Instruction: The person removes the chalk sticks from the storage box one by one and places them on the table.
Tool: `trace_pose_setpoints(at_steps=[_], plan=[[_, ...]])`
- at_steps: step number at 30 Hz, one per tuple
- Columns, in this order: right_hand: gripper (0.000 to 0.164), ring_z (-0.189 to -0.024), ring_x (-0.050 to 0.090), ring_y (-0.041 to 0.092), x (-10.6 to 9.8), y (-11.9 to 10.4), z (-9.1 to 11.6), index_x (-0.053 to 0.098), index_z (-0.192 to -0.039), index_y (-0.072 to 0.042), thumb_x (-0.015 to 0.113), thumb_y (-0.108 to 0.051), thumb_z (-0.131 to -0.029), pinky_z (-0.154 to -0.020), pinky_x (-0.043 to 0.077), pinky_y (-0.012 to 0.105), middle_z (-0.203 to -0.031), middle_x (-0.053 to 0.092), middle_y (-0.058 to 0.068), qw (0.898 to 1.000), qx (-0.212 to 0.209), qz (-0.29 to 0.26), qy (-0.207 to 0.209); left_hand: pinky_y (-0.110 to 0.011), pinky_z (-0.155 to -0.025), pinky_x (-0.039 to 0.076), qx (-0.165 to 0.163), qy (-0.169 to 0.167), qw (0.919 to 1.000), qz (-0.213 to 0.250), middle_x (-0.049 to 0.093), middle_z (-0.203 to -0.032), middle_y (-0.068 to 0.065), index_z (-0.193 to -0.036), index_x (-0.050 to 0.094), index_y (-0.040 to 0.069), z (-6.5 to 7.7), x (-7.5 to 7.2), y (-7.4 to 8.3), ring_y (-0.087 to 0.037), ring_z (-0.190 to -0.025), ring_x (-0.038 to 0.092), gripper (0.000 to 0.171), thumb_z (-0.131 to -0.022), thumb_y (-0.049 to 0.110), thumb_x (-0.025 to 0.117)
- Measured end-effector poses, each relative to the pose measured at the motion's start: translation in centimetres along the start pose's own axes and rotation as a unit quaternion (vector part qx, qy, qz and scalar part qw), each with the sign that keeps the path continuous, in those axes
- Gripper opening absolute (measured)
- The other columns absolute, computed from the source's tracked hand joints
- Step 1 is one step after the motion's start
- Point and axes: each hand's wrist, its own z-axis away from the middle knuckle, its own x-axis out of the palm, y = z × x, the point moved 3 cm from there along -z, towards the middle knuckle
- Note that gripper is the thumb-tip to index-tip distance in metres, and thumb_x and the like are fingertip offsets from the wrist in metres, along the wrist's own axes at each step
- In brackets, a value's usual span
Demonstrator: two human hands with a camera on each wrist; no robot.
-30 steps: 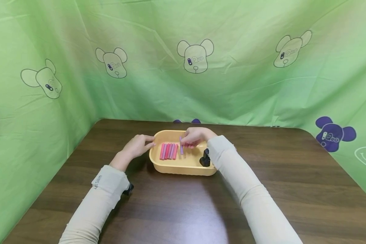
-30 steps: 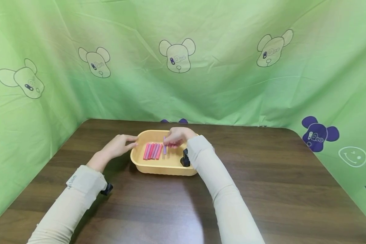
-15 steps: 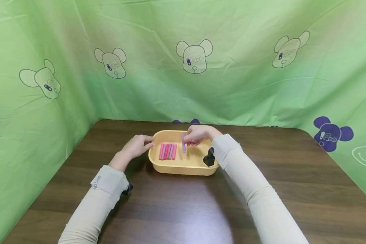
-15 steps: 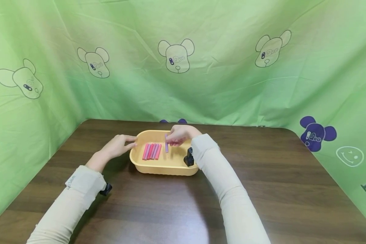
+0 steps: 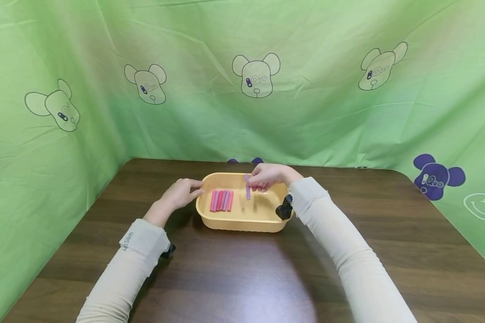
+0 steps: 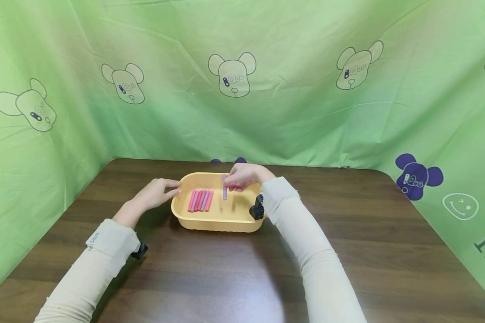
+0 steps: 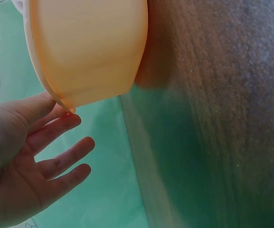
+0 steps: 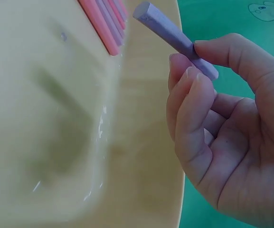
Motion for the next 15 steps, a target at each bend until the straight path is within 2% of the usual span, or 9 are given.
trace_pose_setpoints(at_steps=[7, 15], plan=[[0.027, -0.058, 0.05, 0.004, -0.3, 0.4, 0.8, 0.061, -0.098, 0.007, 0.053, -0.017, -0.091, -0.056, 0.046, 0.015, -0.071, 0.06, 0.0, 1.0, -0.007, -0.007, 0.005, -0.045, -0.102, 0.044, 0.005, 0.004, 1.0, -0.004, 0.059, -0.127, -0.019, -0.126, 0.058, 0.0, -0.1, 0.0, 0.0, -0.032, -0.122, 0.054, 0.037, -0.093, 0.018, 0.057], [0.024, -0.06, 0.05, 0.004, -0.7, 1.3, 1.5, 0.061, -0.095, 0.005, 0.052, -0.018, -0.091, -0.056, 0.046, 0.015, -0.07, 0.058, -0.002, 1.0, -0.009, -0.011, 0.016, -0.045, -0.102, 0.044, 0.005, 0.002, 1.0, -0.002, 0.058, -0.128, -0.019, -0.126, 0.057, 0.0, 0.0, 0.0, 0.1, -0.032, -0.122, 0.053, 0.038, -0.094, 0.018, 0.056]])
